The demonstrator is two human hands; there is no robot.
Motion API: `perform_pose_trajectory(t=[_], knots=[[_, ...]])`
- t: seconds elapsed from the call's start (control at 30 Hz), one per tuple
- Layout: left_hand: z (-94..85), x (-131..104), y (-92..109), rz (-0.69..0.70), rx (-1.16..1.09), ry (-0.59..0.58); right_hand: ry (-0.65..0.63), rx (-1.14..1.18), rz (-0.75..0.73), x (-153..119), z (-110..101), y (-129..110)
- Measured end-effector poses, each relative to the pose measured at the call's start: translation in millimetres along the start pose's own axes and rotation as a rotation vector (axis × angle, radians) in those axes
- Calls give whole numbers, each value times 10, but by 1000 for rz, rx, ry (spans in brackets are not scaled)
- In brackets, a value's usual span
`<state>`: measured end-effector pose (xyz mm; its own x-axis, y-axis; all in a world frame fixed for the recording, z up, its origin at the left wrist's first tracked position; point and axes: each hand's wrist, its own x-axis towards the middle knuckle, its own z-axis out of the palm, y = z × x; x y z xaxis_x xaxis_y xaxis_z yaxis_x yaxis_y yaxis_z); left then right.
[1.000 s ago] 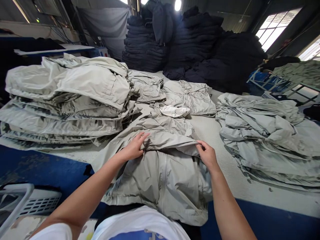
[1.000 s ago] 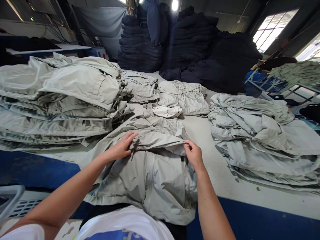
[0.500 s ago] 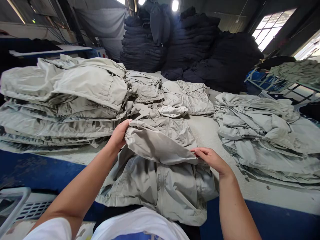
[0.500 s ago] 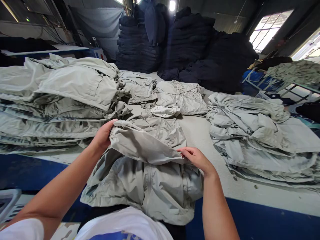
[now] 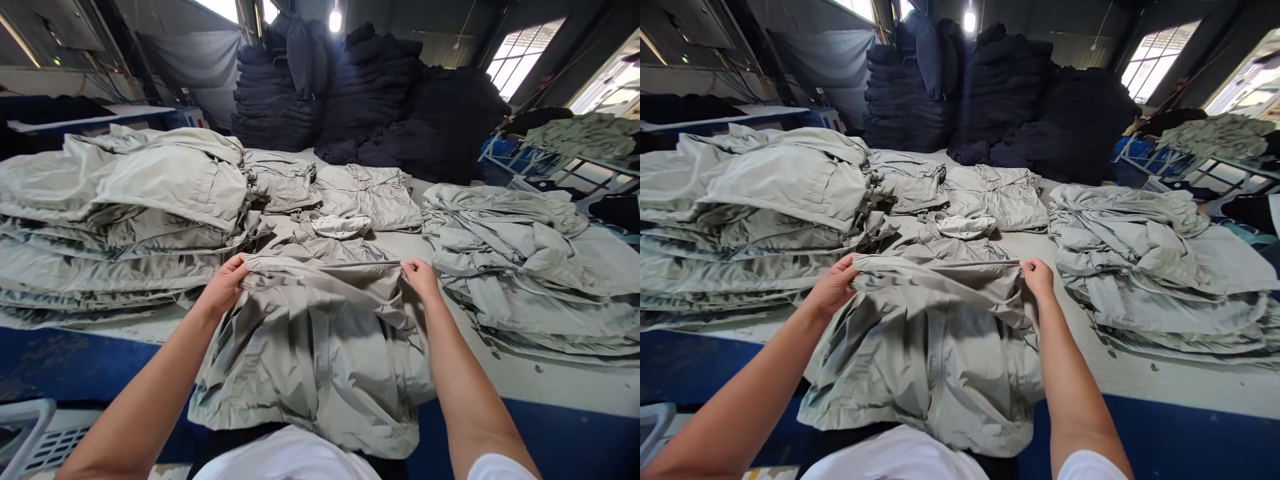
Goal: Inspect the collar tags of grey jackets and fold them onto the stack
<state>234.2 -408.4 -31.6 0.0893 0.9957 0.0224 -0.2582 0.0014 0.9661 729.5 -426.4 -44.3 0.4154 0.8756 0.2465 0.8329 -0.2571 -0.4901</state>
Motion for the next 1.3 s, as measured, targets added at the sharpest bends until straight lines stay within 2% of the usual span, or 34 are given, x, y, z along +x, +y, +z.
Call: perform_pose_trajectory(t=[0.07, 0.13, 0.2, 0.27, 0.3, 0.37, 0.43, 0.5, 0.57, 0.63, 0.67, 0.8, 0.87, 0.93, 1.0, 1.1, 1.2, 1.3], knots=[[-15, 123, -123, 52, 231, 29, 73, -7, 99, 2, -49, 108], [11, 212, -231, 137, 508, 35, 103, -25, 94, -71, -45, 100], [59, 246, -295, 252, 711, -5, 158, -11, 6, -188, -20, -8], [110, 234, -314, 312, 791, -89, 160, 39, -169, -325, 4, -176], [132, 221, -315, 306, 800, -146, 123, 62, -266, -396, 15, -265], [159, 202, -317, 271, 817, -260, -45, 67, -416, -537, 45, -424], [161, 201, -333, 265, 898, -390, -273, 17, -478, -665, 89, -528], [139, 213, -356, 304, 1024, -479, -401, -14, -475, -766, 135, -567], [90, 223, -361, 404, 1112, -425, -308, 41, -462, -841, 156, -549], [20, 222, -328, 528, 1160, -282, -167, 132, -494, -900, 128, -500], [-18, 218, -298, 567, 1189, -238, -178, 162, -529, -927, 94, -475], [-64, 167, -203, 559, 1312, -234, -576, 213, -587, -1004, -41, -474], [43, 117, -260, 565, 1323, -247, -589, 250, -589, -1001, -4, -553], [226, 61, -425, 540, 1345, -345, -490, 186, -615, -966, 148, -653], [419, 22, -660, 466, 1411, -465, -429, -13, -589, -915, 379, -730], [574, 27, -947, 377, 1545, -540, -449, -312, -456, -831, 700, -742], [457, 41, -962, 359, 1575, -564, -483, -364, -431, -756, 824, -615], [86, -13, -744, 432, 1551, -399, -466, -268, -467, -716, 793, -414]])
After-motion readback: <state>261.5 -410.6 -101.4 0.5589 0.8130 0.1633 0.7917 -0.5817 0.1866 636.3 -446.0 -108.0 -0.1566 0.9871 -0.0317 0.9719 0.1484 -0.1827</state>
